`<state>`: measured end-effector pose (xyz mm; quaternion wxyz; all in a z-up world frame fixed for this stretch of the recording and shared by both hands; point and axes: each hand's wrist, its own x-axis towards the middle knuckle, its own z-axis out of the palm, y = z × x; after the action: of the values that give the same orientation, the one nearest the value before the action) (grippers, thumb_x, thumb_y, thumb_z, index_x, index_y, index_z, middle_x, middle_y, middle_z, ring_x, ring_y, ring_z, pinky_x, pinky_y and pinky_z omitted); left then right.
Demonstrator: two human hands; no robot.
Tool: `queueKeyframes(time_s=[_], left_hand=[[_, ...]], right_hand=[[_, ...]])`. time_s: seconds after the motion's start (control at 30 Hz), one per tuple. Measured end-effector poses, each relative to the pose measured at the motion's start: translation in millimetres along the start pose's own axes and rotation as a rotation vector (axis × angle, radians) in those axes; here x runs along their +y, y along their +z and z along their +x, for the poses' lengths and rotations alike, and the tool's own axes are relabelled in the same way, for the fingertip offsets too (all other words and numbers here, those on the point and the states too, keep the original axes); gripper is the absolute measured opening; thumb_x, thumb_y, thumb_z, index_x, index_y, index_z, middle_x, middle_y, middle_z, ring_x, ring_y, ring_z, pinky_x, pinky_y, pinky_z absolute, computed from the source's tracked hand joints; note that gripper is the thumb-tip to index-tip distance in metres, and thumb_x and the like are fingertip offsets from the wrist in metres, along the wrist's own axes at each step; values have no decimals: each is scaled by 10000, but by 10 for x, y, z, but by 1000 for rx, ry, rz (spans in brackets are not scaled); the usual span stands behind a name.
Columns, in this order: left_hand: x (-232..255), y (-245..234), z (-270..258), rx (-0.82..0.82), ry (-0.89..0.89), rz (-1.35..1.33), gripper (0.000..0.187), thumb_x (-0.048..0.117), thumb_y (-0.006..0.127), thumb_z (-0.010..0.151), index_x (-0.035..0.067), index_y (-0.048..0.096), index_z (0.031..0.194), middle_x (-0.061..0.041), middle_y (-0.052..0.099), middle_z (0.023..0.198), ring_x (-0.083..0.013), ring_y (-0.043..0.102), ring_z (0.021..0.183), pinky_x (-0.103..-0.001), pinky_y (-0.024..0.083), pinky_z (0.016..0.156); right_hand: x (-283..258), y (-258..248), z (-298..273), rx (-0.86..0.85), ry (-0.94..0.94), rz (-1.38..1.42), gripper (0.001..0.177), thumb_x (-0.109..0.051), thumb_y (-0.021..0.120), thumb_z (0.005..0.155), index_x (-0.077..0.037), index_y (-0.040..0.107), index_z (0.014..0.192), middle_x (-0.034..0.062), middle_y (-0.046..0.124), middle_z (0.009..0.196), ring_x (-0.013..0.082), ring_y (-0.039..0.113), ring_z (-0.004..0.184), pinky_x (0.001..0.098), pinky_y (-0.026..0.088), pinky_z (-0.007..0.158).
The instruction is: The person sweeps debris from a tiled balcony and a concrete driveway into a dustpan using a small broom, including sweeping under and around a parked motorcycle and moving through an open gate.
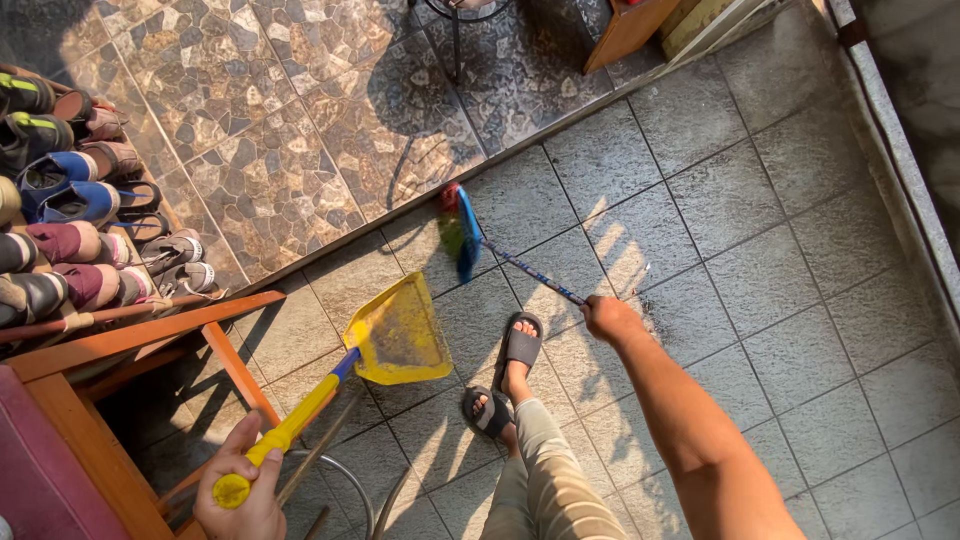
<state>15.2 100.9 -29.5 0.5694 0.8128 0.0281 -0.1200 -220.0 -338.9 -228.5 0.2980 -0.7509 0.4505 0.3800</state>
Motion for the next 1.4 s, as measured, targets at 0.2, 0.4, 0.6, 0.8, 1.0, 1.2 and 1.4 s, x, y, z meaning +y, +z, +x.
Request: queueKeyframes(time_s=[0.2, 0.4, 0.6, 0.8, 1.0, 1.2, 1.4], left_hand=[[198, 617, -47, -91, 65, 11, 241, -91, 623, 829, 58, 446, 762, -260, 530, 1361, -359, 502, 1325, -395, 497, 1007], [566, 1286, 41, -212, 189, 37, 260, -30, 678, 782, 83, 451, 723, -204, 538, 1362, -332, 480, 1342, -412, 503, 982], [794, 1828, 149, -324, 401, 173, 269, -60, 682, 804, 60, 449, 744, -209, 539, 1384, -348, 435, 1393, -416, 385, 1106], [812, 2048, 187, -356, 335, 205, 273, -40, 659, 822, 70, 437, 707, -198, 538, 1377, -337, 453, 1368, -405, 447, 1037], [769, 2206, 337, -363, 272, 181, 238, -40, 648, 816, 80, 469, 716, -207, 522, 1376, -332, 457, 1353, -413, 465, 1045], [678, 2385, 454, -374, 231, 127, 243, -33, 634, 824, 82, 446, 722, -194, 514, 1379, -315, 463, 1349, -397, 519, 1001], [693, 2407, 465, -441, 270, 138, 259, -46, 638, 846, 77, 451, 718, -200, 536, 1377, -320, 485, 1336, -399, 503, 978]], right_hand=[[965, 483, 274, 122, 345, 264, 396, -408, 477, 940, -136, 672, 1153, 173, 645, 1178, 366, 611, 1097, 466, 484, 936], [1434, 709, -344, 412, 156, 460, 358, -366, 549, 887, -80, 711, 1028, 232, 683, 932, 408, 657, 900, 462, 509, 821], [592, 281, 620, 288, 251, 944, 340, -378, 541, 919, -99, 688, 1044, 194, 648, 706, 275, 585, 510, 416, 475, 472], [509, 679, 980, 505, 240, 710, 328, -329, 569, 894, -35, 705, 945, 257, 665, 881, 420, 644, 842, 491, 508, 758], [578, 987, 356, 522, 236, 779, 353, -348, 542, 917, -22, 677, 913, 256, 657, 822, 430, 650, 791, 504, 506, 729], [1, 1078, 863, 516, 133, 709, 341, -347, 577, 892, -19, 671, 880, 281, 644, 899, 469, 616, 897, 493, 506, 794], [370, 1383, 17, 414, 354, 730, 358, -347, 531, 921, -42, 709, 976, 264, 676, 948, 435, 649, 928, 487, 511, 843]])
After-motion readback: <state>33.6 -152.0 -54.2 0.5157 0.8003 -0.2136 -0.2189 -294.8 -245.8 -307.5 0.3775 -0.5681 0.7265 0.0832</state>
